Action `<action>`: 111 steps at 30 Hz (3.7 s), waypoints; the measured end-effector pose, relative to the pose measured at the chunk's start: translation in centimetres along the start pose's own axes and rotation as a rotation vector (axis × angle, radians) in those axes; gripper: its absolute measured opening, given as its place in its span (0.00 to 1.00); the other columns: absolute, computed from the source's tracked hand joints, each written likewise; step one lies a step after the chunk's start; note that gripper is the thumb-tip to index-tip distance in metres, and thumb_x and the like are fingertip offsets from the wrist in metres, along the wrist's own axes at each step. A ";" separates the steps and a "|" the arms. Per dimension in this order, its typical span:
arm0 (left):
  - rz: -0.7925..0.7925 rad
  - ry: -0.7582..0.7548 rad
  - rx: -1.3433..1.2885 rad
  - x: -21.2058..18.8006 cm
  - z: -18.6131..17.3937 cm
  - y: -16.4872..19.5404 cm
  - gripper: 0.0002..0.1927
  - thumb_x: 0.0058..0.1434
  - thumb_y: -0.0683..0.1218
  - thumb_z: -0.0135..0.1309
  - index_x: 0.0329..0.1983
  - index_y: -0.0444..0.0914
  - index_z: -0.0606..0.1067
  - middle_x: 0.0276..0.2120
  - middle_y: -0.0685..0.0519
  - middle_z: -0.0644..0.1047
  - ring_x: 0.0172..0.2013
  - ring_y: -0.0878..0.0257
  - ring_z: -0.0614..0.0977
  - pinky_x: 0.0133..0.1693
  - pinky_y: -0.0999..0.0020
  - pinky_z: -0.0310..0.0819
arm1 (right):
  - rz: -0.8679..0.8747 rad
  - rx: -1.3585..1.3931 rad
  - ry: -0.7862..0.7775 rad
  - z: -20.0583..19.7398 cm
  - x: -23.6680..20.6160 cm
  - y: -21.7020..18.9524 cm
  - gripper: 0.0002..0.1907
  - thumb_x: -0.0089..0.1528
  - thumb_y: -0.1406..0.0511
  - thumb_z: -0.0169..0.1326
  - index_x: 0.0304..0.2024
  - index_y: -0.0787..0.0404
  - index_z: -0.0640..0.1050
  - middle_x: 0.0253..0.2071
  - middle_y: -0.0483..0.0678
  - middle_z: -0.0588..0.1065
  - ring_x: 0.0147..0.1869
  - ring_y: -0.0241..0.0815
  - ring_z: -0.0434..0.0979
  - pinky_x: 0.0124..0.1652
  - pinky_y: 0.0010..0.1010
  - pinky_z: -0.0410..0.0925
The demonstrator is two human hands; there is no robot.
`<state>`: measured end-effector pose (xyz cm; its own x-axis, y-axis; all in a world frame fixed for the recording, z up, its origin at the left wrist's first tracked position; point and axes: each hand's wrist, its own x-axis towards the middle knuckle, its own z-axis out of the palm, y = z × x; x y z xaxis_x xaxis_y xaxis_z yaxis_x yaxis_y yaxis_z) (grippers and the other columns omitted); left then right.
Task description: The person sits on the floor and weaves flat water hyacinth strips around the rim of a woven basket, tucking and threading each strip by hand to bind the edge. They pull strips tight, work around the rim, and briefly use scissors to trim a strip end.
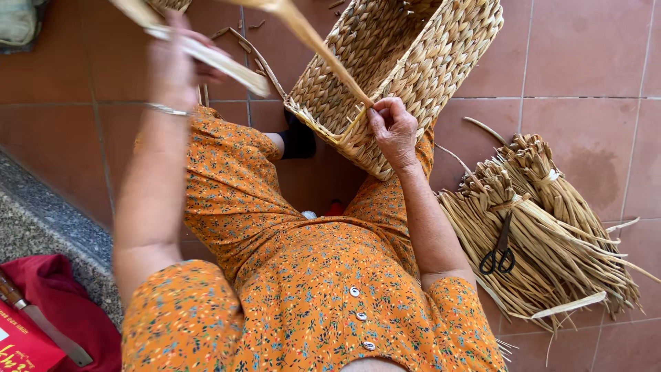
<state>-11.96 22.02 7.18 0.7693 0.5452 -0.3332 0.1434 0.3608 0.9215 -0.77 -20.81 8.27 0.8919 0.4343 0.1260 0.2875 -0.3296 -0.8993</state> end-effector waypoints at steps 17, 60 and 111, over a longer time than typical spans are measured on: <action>-0.387 -0.464 -0.345 -4.8 18.8 -10.4 0.06 0.68 0.45 0.53 0.45 0.40 0.72 0.35 0.48 0.82 0.32 0.60 0.86 0.35 0.65 0.85 | -0.088 -0.023 0.032 0.2 -0.5 -0.8 0.07 0.67 0.73 0.61 0.43 0.59 0.76 0.25 0.37 0.69 0.27 0.25 0.65 0.28 0.20 0.60; -0.269 -0.713 -0.199 -3.8 21.0 -12.3 0.15 0.56 0.39 0.68 0.43 0.36 0.76 0.36 0.53 0.81 0.34 0.67 0.83 0.37 0.70 0.83 | 0.154 0.002 0.020 0.4 -0.5 -1.1 0.07 0.63 0.71 0.63 0.37 0.60 0.75 0.26 0.35 0.71 0.29 0.22 0.66 0.29 0.17 0.64; -0.361 -0.713 -0.057 -4.3 21.6 -8.5 0.13 0.53 0.44 0.66 0.40 0.35 0.81 0.32 0.52 0.84 0.30 0.67 0.85 0.32 0.73 0.83 | 0.134 0.016 -0.080 -0.1 -1.1 -1.0 0.06 0.63 0.71 0.63 0.39 0.62 0.76 0.31 0.40 0.75 0.33 0.26 0.72 0.34 0.19 0.70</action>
<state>-3.07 0.31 5.12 0.8968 -0.2204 -0.3837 0.4423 0.4714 0.7630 -2.00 -21.09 9.10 0.8911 0.4529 -0.0282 0.1621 -0.3759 -0.9124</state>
